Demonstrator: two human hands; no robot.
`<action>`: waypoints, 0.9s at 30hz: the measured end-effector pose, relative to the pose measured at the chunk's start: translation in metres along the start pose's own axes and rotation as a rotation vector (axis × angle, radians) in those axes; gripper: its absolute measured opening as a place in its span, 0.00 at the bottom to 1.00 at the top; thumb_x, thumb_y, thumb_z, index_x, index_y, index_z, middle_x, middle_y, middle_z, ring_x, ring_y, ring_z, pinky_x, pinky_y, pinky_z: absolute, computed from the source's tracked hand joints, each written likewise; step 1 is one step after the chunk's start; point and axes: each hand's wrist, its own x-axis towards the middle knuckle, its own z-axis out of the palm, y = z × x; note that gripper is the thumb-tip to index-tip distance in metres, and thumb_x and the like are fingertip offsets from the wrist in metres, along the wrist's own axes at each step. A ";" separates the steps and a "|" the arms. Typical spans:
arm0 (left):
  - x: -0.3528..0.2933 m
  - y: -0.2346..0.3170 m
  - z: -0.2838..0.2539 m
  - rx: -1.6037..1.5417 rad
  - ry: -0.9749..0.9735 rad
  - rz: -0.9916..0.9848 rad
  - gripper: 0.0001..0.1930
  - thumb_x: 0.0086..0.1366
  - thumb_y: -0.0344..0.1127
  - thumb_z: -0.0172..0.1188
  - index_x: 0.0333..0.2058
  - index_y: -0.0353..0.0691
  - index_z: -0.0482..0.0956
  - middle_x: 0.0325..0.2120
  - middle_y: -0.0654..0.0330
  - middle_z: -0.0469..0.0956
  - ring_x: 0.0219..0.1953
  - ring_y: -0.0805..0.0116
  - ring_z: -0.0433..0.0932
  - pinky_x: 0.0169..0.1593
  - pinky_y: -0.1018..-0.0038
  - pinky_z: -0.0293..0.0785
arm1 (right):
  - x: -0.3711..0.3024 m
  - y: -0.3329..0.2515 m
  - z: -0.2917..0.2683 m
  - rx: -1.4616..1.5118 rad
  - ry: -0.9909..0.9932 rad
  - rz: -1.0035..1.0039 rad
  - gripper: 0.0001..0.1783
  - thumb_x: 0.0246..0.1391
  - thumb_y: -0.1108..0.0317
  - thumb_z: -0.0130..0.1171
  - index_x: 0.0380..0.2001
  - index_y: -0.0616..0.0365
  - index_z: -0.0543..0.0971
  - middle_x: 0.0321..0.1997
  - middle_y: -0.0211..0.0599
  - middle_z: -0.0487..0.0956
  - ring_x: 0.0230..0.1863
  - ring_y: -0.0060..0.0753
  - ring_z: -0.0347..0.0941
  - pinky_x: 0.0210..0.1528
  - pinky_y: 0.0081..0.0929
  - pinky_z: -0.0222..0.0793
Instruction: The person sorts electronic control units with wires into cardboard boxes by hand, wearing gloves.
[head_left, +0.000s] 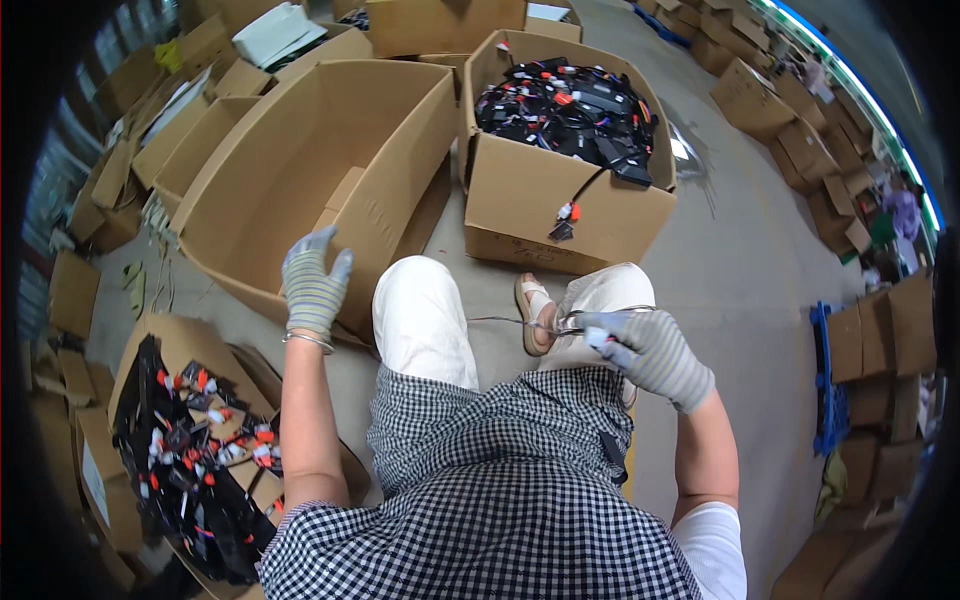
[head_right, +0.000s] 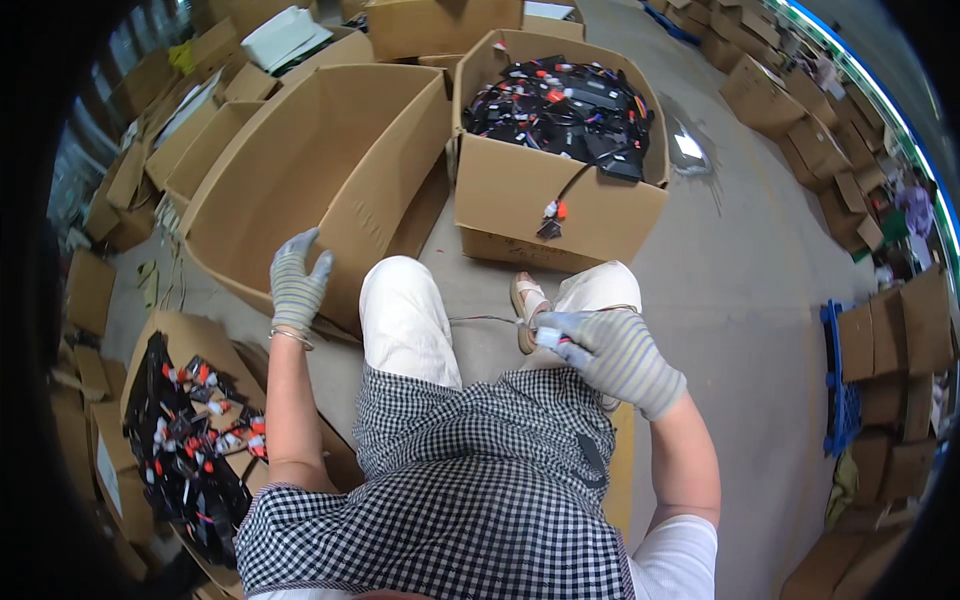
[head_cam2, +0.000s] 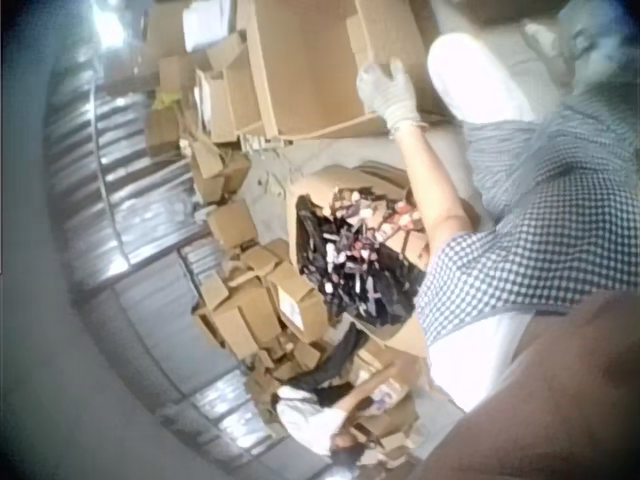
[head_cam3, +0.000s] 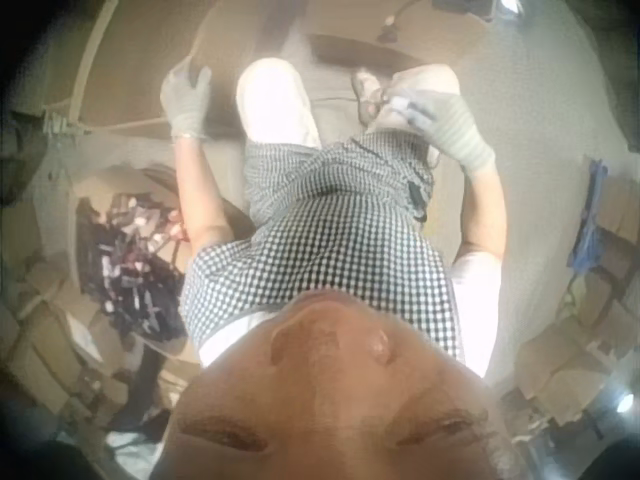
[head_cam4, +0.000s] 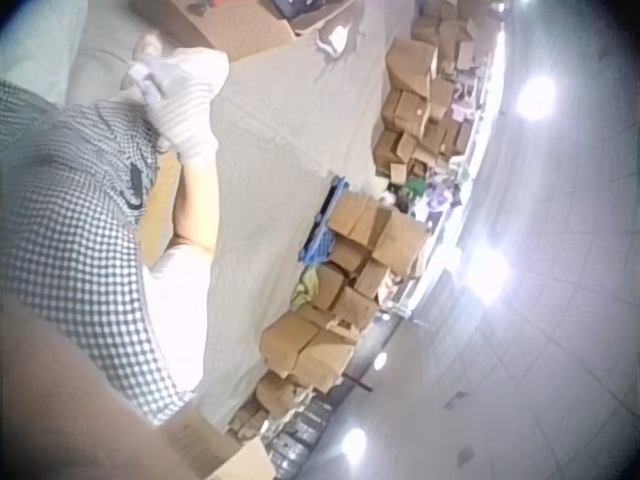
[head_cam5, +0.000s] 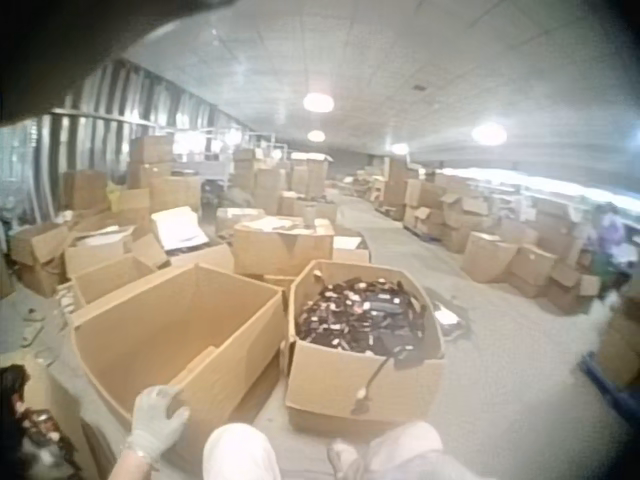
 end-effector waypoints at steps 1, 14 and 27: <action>0.011 0.015 0.006 -0.099 -0.018 0.066 0.20 0.53 0.43 0.59 0.45 0.42 0.75 0.42 0.54 0.75 0.48 0.54 0.70 0.55 0.61 0.62 | 0.005 -0.006 -0.004 -0.004 0.012 0.029 0.18 0.47 0.69 0.53 0.45 0.53 0.77 0.28 0.42 0.78 0.28 0.39 0.75 0.35 0.29 0.70; 0.037 0.119 0.172 -0.600 -0.241 0.537 0.15 0.54 0.36 0.57 0.42 0.42 0.76 0.38 0.52 0.75 0.45 0.51 0.71 0.50 0.61 0.65 | 0.099 -0.025 -0.051 -0.615 0.021 -0.322 0.14 0.45 0.56 0.57 0.32 0.52 0.72 0.20 0.33 0.74 0.24 0.38 0.76 0.21 0.36 0.70; -0.038 0.168 0.206 -0.548 -0.845 0.309 0.16 0.57 0.40 0.54 0.42 0.39 0.76 0.40 0.49 0.76 0.44 0.50 0.73 0.50 0.62 0.68 | 0.010 0.226 0.062 -0.560 -0.342 0.398 0.06 0.42 0.68 0.54 0.25 0.48 0.80 0.23 0.39 0.79 0.26 0.43 0.77 0.28 0.38 0.72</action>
